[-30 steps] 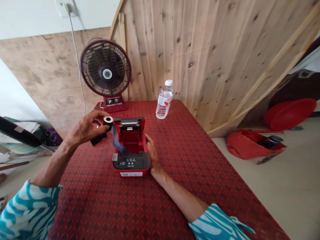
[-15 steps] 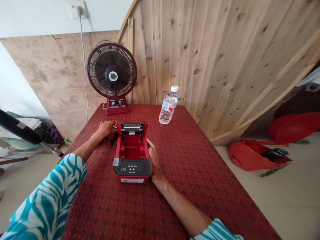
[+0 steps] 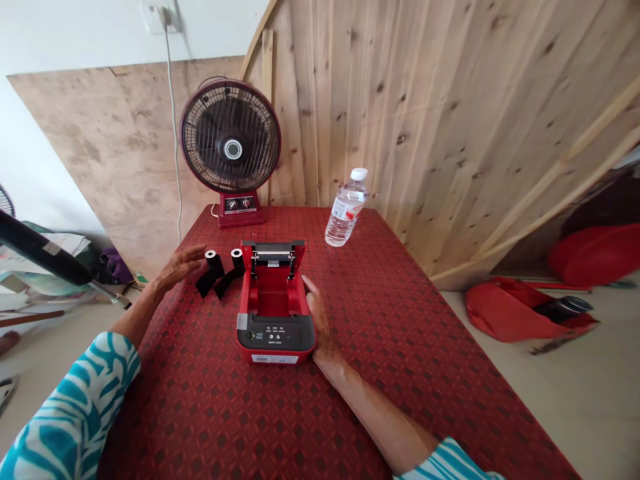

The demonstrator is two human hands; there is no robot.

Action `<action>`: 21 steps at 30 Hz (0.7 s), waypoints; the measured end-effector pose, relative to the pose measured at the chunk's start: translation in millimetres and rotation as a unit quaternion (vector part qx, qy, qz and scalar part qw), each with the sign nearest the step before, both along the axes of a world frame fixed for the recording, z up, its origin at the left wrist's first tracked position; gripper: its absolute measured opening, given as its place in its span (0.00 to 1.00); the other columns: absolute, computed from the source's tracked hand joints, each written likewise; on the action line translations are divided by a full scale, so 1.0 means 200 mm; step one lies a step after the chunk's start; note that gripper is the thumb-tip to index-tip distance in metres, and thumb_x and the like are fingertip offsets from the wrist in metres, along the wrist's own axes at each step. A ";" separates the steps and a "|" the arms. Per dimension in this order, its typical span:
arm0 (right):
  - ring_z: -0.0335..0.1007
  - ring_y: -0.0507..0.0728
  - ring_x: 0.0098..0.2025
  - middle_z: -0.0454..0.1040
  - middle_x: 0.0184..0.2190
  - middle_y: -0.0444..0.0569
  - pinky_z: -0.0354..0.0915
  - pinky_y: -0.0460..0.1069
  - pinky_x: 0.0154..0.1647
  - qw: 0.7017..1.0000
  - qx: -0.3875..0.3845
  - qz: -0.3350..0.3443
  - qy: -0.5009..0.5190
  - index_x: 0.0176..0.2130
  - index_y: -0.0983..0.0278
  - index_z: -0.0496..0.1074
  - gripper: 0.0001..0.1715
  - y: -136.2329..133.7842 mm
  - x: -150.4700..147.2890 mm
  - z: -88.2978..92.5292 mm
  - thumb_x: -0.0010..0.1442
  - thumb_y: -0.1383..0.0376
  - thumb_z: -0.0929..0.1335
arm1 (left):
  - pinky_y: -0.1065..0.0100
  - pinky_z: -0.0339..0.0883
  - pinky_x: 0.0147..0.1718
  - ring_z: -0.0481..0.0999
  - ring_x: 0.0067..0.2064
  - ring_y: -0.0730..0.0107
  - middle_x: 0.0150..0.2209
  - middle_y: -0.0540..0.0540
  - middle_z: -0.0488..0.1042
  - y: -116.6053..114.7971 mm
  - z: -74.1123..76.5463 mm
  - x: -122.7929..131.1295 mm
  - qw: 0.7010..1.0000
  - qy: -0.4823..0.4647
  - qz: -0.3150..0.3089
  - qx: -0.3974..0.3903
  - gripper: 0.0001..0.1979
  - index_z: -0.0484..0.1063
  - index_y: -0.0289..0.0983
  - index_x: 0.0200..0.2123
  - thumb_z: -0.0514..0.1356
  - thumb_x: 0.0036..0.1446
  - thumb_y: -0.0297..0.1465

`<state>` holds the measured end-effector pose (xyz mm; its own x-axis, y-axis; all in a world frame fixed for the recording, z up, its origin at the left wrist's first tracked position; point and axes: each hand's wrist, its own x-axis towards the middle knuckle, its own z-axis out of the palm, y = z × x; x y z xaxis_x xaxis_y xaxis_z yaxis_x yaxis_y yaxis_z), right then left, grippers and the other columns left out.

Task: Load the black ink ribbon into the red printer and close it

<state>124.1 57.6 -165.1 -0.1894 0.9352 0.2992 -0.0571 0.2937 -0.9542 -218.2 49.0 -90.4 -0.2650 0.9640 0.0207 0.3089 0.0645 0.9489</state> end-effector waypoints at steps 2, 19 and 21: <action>0.62 0.63 0.61 0.72 0.56 0.49 0.62 0.60 0.60 1.000 -0.003 -0.002 0.000 0.56 0.57 0.69 0.28 0.01 0.00 0.00 0.63 0.48 0.59 | 0.53 0.68 0.52 0.73 0.55 0.47 0.51 0.39 0.77 -0.01 -0.04 0.02 1.000 0.001 -0.024 -0.017 0.37 0.73 0.37 0.52 0.71 0.36 0.44; 0.61 0.61 0.62 0.69 0.58 0.50 0.57 0.60 0.65 1.000 0.016 -0.010 0.014 0.59 0.56 0.66 0.29 -0.03 -0.02 0.03 0.66 0.48 0.55 | 0.66 0.74 0.35 0.80 0.37 0.60 0.40 0.42 0.81 -0.31 0.40 0.46 0.986 0.078 -0.118 0.082 0.27 0.77 0.38 0.49 0.69 0.47 0.45; 0.62 0.61 0.60 0.70 0.57 0.50 0.58 0.60 0.63 1.000 0.023 -0.006 0.014 0.59 0.55 0.65 0.29 -0.03 -0.02 0.03 0.67 0.48 0.55 | 0.65 0.73 0.40 0.80 0.40 0.60 0.41 0.44 0.81 -0.31 0.44 0.60 0.954 0.208 -0.187 0.103 0.23 0.77 0.40 0.49 0.68 0.50 0.42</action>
<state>119.9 52.2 -158.9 -0.1688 0.9228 0.3463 -0.0798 0.3374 -0.9380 -98.2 -13.3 -3.3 0.1697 0.9538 0.2480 0.6270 -0.2986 0.7195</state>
